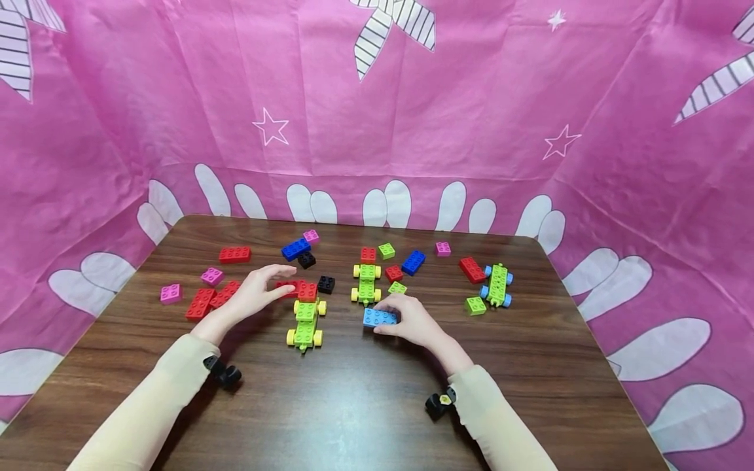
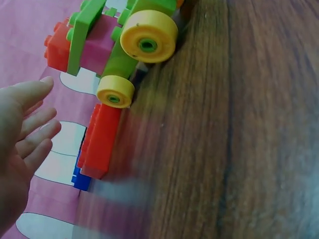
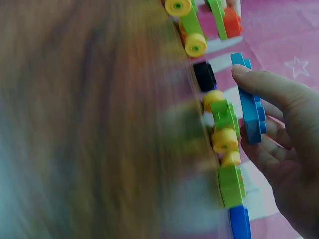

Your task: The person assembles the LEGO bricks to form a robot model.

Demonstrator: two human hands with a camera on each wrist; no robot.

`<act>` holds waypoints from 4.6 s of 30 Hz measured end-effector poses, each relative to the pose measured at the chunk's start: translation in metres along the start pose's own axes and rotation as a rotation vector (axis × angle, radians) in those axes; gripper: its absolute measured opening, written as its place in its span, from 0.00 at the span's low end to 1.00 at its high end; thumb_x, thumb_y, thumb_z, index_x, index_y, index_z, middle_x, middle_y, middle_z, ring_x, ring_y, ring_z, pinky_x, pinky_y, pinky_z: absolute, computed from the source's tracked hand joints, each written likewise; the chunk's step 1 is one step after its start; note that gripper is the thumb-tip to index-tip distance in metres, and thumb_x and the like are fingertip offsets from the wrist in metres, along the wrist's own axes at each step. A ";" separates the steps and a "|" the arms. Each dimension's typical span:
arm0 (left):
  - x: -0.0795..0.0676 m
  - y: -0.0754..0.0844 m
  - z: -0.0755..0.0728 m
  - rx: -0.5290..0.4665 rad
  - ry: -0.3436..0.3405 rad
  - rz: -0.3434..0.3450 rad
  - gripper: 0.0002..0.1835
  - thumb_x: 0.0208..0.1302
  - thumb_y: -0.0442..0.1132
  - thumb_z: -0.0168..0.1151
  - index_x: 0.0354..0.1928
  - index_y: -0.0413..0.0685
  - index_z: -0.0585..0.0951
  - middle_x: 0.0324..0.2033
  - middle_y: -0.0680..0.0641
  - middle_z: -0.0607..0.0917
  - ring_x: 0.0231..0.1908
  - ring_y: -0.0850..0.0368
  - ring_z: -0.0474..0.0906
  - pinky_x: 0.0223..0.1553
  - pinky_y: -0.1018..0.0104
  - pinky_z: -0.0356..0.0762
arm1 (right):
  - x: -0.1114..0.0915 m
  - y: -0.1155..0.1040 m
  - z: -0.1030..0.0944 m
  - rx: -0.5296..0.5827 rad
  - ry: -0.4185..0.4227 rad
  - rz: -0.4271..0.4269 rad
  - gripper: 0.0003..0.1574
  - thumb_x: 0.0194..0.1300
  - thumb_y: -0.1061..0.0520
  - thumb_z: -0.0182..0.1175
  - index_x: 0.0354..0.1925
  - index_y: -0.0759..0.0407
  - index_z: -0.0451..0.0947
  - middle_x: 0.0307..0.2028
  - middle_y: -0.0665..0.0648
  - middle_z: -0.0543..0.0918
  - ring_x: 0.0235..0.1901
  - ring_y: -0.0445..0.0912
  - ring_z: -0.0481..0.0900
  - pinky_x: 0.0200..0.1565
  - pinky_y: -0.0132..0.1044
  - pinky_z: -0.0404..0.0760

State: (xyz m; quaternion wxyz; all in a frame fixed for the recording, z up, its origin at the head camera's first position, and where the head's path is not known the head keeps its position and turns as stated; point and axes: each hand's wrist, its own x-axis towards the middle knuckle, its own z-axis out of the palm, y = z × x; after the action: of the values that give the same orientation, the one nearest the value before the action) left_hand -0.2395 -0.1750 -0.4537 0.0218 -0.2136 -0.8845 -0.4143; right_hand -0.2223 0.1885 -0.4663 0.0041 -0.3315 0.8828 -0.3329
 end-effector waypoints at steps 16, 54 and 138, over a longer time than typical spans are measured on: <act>0.006 -0.012 0.002 0.094 -0.085 -0.049 0.26 0.65 0.38 0.62 0.63 0.36 0.72 0.60 0.37 0.76 0.62 0.40 0.70 0.63 0.44 0.66 | -0.003 -0.034 0.025 0.030 -0.124 0.006 0.20 0.52 0.48 0.73 0.43 0.54 0.82 0.37 0.48 0.82 0.35 0.37 0.74 0.39 0.30 0.75; 0.017 -0.020 0.006 0.199 -0.198 -0.045 0.25 0.61 0.35 0.66 0.60 0.37 0.75 0.57 0.37 0.79 0.61 0.40 0.72 0.63 0.45 0.66 | -0.004 -0.053 0.045 0.028 -0.330 0.003 0.24 0.47 0.46 0.76 0.39 0.53 0.79 0.32 0.44 0.77 0.33 0.35 0.71 0.36 0.27 0.74; -0.040 0.091 0.070 0.252 -0.433 0.264 0.20 0.54 0.43 0.71 0.50 0.52 0.83 0.43 0.55 0.82 0.45 0.64 0.75 0.50 0.67 0.76 | -0.005 -0.042 0.031 0.107 -0.401 -0.002 0.19 0.48 0.52 0.75 0.38 0.55 0.80 0.30 0.44 0.78 0.30 0.34 0.72 0.34 0.26 0.76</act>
State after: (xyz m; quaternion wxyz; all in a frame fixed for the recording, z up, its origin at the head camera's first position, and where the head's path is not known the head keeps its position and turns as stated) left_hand -0.1574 -0.0857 -0.4426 -0.0874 -0.4060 -0.8776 -0.2393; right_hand -0.1868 0.1500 -0.4663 0.1969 -0.3913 0.8451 -0.3066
